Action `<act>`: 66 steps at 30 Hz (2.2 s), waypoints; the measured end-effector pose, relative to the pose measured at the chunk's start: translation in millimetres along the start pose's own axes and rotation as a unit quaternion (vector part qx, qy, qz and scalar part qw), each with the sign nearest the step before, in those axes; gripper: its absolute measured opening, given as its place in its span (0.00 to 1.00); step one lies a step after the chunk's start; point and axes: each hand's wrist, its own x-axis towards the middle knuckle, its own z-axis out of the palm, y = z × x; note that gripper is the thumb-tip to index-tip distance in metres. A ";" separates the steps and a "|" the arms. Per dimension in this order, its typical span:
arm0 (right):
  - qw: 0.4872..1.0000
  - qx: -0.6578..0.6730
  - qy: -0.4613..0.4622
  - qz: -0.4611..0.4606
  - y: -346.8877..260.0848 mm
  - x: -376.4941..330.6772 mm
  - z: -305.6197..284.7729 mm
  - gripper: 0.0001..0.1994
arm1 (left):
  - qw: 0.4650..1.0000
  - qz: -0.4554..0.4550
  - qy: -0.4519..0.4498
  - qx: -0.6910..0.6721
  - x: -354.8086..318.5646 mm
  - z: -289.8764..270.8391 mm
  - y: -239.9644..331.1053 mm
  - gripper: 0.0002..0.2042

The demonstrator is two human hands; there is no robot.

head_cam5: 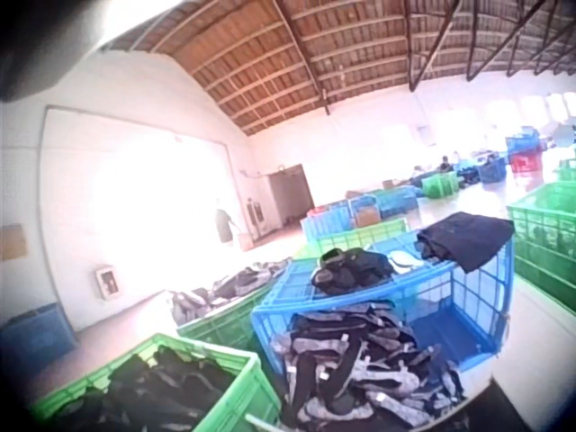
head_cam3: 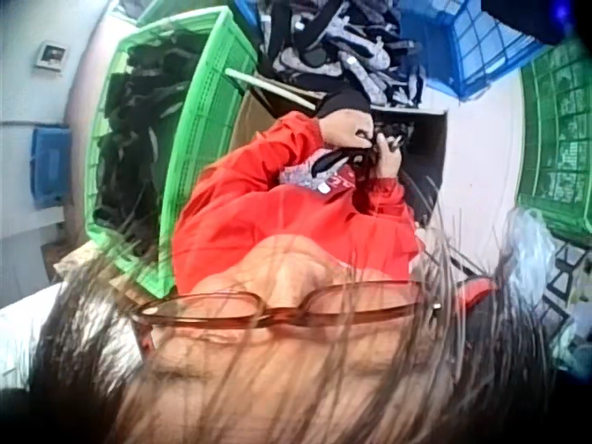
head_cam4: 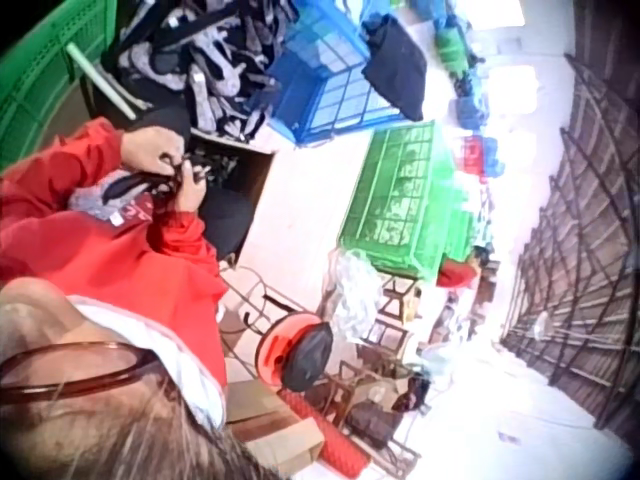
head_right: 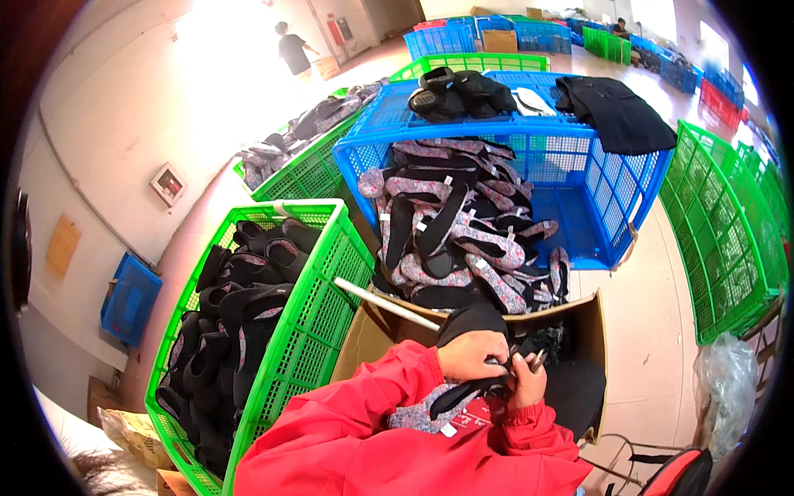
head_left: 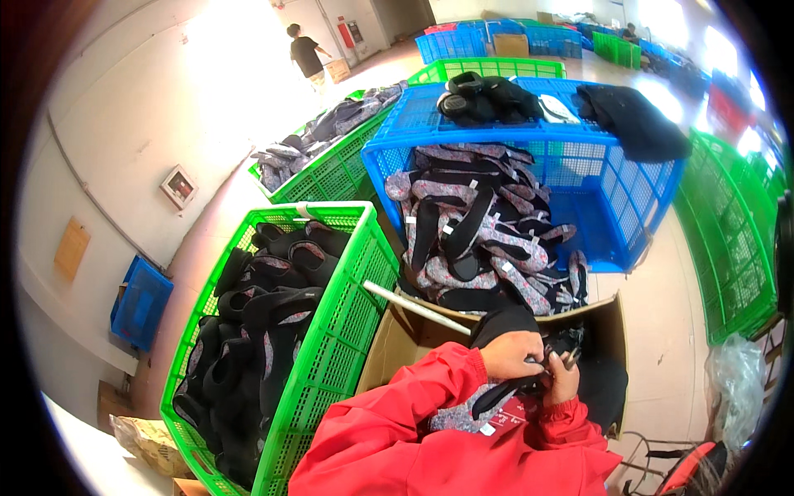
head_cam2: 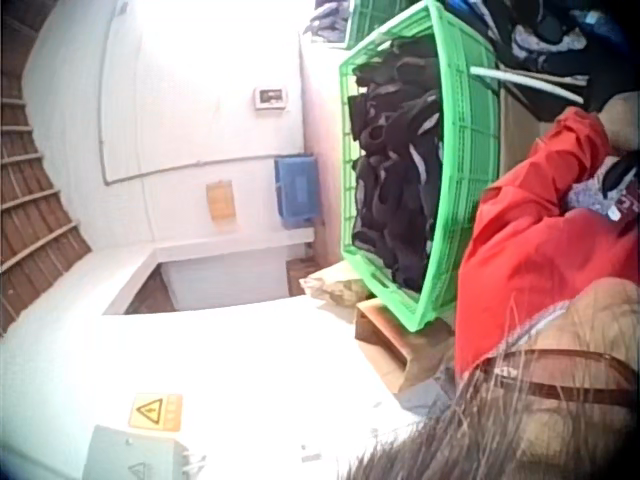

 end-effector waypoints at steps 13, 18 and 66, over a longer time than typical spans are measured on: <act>0.999 -0.041 -0.004 -0.006 -29.9 8.2 9.2 0.15 | 0.971 -0.053 -0.160 -0.170 25.5 -28.0 -14.5 0.13; 0.996 -0.070 -0.022 0.040 -38.4 4.1 -12.3 0.09 | 0.924 -0.195 -0.171 -0.282 30.4 -22.6 -16.4 0.10; 0.936 -0.189 -0.250 0.159 -44.6 10.5 1.4 0.10 | 0.897 -0.313 -0.083 -0.299 21.5 -22.8 -22.4 0.13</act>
